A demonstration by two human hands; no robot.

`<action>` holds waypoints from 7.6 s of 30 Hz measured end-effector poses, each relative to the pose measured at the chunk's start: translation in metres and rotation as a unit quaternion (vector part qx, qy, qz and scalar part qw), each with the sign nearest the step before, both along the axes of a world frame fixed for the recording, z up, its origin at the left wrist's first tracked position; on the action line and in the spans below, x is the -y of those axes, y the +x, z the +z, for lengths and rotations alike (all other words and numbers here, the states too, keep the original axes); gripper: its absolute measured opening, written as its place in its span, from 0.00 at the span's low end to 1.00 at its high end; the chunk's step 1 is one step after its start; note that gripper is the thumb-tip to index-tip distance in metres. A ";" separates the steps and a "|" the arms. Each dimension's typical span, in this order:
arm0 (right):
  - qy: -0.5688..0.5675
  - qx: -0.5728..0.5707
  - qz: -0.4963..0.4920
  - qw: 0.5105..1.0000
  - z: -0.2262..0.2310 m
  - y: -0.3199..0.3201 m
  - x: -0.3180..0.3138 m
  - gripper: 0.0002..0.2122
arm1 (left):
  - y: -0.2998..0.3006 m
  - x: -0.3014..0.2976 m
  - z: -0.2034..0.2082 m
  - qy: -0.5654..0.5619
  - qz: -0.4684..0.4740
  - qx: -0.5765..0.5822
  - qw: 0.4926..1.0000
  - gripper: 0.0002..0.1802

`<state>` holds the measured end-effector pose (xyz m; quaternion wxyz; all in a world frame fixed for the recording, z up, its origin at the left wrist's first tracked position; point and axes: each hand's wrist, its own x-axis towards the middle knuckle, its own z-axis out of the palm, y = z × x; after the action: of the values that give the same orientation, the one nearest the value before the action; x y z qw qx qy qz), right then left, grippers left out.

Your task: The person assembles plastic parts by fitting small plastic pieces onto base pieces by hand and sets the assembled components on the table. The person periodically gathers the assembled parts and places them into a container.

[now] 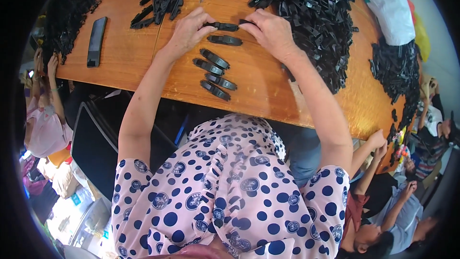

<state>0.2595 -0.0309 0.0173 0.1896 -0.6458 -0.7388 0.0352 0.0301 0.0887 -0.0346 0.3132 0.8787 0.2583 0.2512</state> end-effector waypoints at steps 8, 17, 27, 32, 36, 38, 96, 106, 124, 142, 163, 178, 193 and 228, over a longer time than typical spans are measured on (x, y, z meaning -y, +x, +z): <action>-0.054 -0.041 0.046 0.997 -0.012 -0.004 -0.018 0.11 | 0.004 0.001 -0.003 0.003 0.003 0.002 1.000 0.11; -0.058 -0.079 0.076 0.992 -0.026 -0.011 -0.039 0.11 | 0.007 -0.004 0.004 0.022 -0.015 -0.031 0.999 0.12; -0.051 -0.183 0.097 0.977 -0.024 -0.015 -0.002 0.13 | -0.035 0.141 0.034 0.177 -0.098 -0.076 0.976 0.32; -0.051 -0.133 0.101 0.985 -0.024 -0.069 0.021 0.12 | -0.064 0.145 0.015 0.193 -0.019 -0.056 0.980 0.25; -0.068 -0.046 0.224 0.971 -0.017 -0.151 0.022 0.10 | -0.142 0.164 0.017 0.205 0.056 -0.133 0.968 0.25; -0.095 -0.096 0.237 0.962 -0.016 -0.201 0.027 0.10 | -0.191 0.185 0.017 0.199 0.108 -0.177 0.958 0.26; -0.007 -0.115 -0.036 0.993 -0.026 -0.021 0.114 0.13 | -0.035 0.119 0.046 0.061 0.054 -0.133 0.988 0.25; 0.029 0.079 0.027 0.996 -0.012 -0.020 0.102 0.11 | -0.068 0.111 0.030 0.063 -0.002 -0.138 0.988 0.16; -0.159 -0.034 0.061 0.985 0.009 -0.072 0.068 0.12 | -0.064 0.084 0.020 0.068 -0.028 -0.081 0.994 0.10; 0.020 0.106 -0.017 0.994 0.014 -0.017 0.051 0.13 | -0.066 0.063 0.042 -0.031 0.021 -0.065 0.997 0.12; 0.039 -0.034 -0.021 0.998 -0.021 -0.020 0.073 0.11 | -0.024 0.062 0.033 0.115 0.013 -0.060 0.991 0.17; -0.035 -0.059 0.061 0.996 0.000 -0.038 0.049 0.10 | -0.031 0.054 0.020 0.067 -0.027 -0.031 0.997 0.08; 0.051 0.198 0.084 0.975 0.015 -0.001 0.014 0.16 | -0.070 0.046 0.029 0.090 0.039 -0.032 0.995 0.14; -0.011 0.078 0.034 0.996 -0.016 0.003 0.050 0.12 | 0.014 0.028 0.023 0.065 0.293 -0.168 0.939 0.33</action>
<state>0.2629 -0.0807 0.0013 0.1236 -0.6228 -0.7726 -0.0007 0.0437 0.0608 -0.0117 0.1203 0.8117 0.5365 0.1972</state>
